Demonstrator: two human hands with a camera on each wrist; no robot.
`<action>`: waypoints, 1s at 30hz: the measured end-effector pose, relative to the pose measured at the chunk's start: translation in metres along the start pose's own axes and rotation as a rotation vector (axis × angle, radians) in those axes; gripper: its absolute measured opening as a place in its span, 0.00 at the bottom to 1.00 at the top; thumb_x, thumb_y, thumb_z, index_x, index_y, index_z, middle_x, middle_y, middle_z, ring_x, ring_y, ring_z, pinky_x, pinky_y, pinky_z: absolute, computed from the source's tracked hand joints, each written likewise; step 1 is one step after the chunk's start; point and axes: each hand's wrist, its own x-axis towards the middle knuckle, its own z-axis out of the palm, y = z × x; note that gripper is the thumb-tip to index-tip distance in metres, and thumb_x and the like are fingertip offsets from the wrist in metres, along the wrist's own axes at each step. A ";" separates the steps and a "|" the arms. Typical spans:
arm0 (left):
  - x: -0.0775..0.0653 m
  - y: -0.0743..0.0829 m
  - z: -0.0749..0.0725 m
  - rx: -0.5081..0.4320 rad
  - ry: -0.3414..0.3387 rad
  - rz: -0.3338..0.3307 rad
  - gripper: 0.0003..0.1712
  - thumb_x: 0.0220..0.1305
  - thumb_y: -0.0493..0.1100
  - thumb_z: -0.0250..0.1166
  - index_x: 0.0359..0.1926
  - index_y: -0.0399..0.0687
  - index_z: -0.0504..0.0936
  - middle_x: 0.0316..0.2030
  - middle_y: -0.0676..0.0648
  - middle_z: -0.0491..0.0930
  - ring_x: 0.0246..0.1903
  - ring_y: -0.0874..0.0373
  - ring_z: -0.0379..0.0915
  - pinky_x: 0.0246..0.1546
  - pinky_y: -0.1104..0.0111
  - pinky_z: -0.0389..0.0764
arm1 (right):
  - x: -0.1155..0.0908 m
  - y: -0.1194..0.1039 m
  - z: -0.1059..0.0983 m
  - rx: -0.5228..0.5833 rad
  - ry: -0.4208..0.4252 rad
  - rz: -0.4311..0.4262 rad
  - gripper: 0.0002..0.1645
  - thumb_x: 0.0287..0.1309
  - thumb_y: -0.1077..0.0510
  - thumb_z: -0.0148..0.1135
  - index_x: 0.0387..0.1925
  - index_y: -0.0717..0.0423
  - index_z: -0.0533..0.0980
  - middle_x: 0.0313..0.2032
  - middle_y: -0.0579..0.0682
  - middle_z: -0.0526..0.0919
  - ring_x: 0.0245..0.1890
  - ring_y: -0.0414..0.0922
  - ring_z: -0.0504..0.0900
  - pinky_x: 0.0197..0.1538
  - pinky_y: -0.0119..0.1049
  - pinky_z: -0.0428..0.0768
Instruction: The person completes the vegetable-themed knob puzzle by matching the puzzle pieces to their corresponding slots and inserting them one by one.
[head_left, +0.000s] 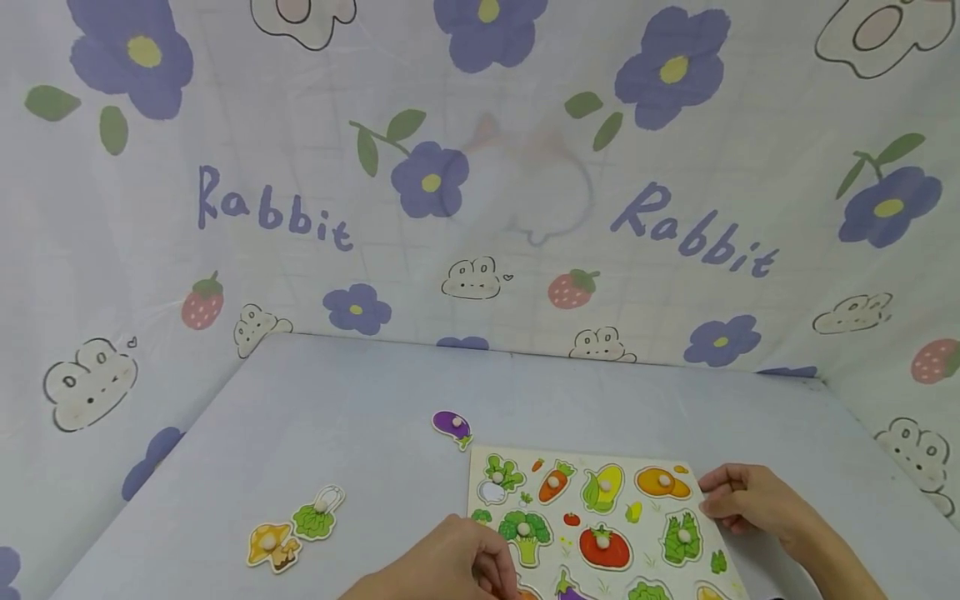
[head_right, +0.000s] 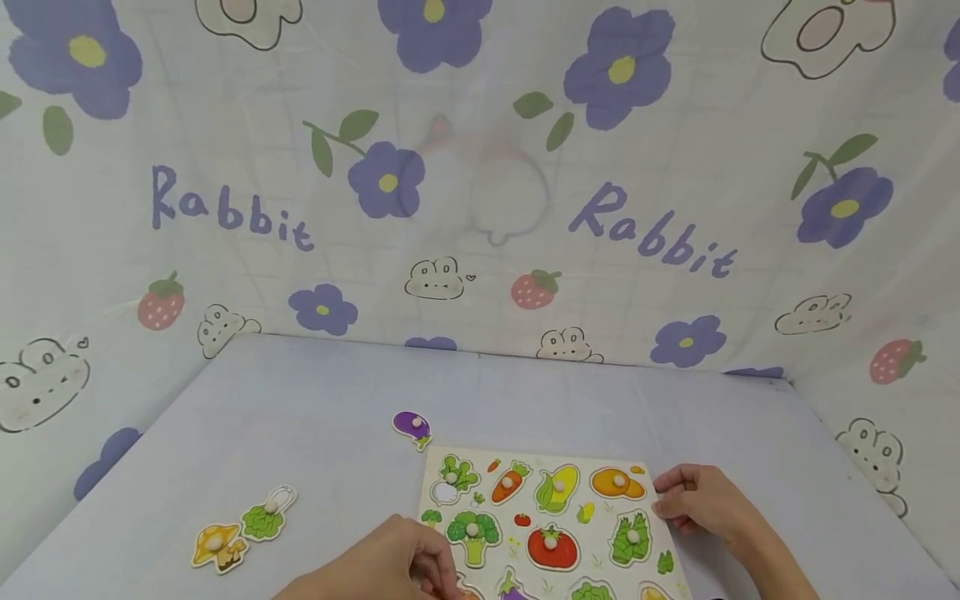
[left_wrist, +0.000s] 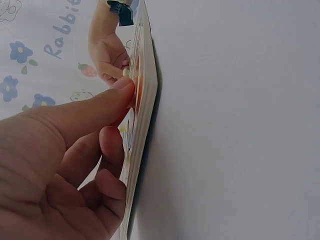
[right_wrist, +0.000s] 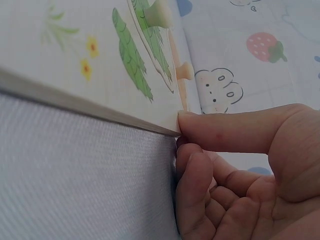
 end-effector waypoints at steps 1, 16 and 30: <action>0.000 0.000 0.000 0.005 0.001 0.002 0.08 0.55 0.32 0.73 0.27 0.48 0.84 0.23 0.57 0.82 0.21 0.67 0.74 0.30 0.74 0.78 | 0.000 0.000 0.000 0.000 0.000 -0.001 0.20 0.53 0.63 0.69 0.46 0.67 0.75 0.29 0.50 0.79 0.28 0.47 0.74 0.31 0.38 0.75; -0.001 0.001 -0.006 0.009 -0.011 0.057 0.08 0.52 0.30 0.73 0.28 0.45 0.83 0.25 0.57 0.83 0.23 0.68 0.75 0.31 0.73 0.79 | 0.002 0.004 -0.003 0.011 -0.019 -0.015 0.19 0.52 0.64 0.69 0.45 0.67 0.75 0.29 0.50 0.79 0.28 0.47 0.75 0.31 0.38 0.76; 0.000 0.001 -0.005 -0.013 0.012 0.013 0.08 0.53 0.30 0.73 0.28 0.45 0.83 0.24 0.55 0.83 0.22 0.67 0.75 0.31 0.74 0.79 | 0.000 0.003 -0.003 0.016 -0.025 -0.019 0.19 0.53 0.63 0.70 0.46 0.67 0.75 0.29 0.50 0.80 0.28 0.46 0.75 0.31 0.38 0.76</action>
